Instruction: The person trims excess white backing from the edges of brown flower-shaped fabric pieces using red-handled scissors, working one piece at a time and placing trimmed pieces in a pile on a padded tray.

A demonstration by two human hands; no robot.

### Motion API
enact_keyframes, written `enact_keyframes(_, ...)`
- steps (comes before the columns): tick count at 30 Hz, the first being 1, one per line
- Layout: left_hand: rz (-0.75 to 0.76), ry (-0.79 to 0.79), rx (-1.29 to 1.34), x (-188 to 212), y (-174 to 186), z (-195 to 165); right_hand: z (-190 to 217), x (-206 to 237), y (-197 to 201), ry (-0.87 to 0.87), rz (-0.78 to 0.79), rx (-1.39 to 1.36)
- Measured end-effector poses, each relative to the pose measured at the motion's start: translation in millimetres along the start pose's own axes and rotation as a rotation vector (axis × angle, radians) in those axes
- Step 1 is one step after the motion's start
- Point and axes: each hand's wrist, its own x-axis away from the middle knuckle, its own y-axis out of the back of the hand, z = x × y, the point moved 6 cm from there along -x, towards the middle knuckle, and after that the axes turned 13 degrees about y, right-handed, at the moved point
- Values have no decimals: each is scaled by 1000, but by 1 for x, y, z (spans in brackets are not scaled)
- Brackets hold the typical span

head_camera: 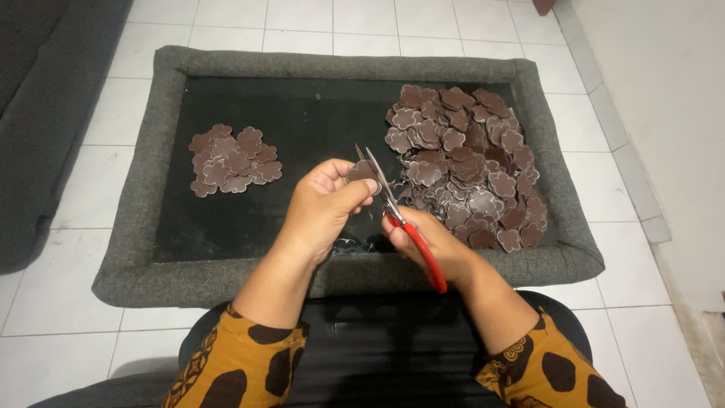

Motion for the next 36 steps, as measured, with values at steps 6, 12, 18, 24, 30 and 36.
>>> enact_keyframes(6, 40, 26, -2, -1, -4, 3, 1, 0, -1, 90, 31, 52)
enact_keyframes(12, 52, 77, -22, 2, -2, 4, 5, 1, -1, 92, 26, 42)
enact_keyframes(18, 86, 88, -44, 3, -6, 6, 12, -1, -5, 94, 9, -35)
enact_keyframes(24, 95, -79, -43, 5, -12, 3, 8, 2, 1, 54, 8, -55)
enact_keyframes(30, 73, -94, -56, 2, -12, 6, 7, 2, 2, 84, 1, -16)
enact_keyframes(36, 102, -6, -35, 1, -15, 17, 11, 0, -1, 103, -38, -3)
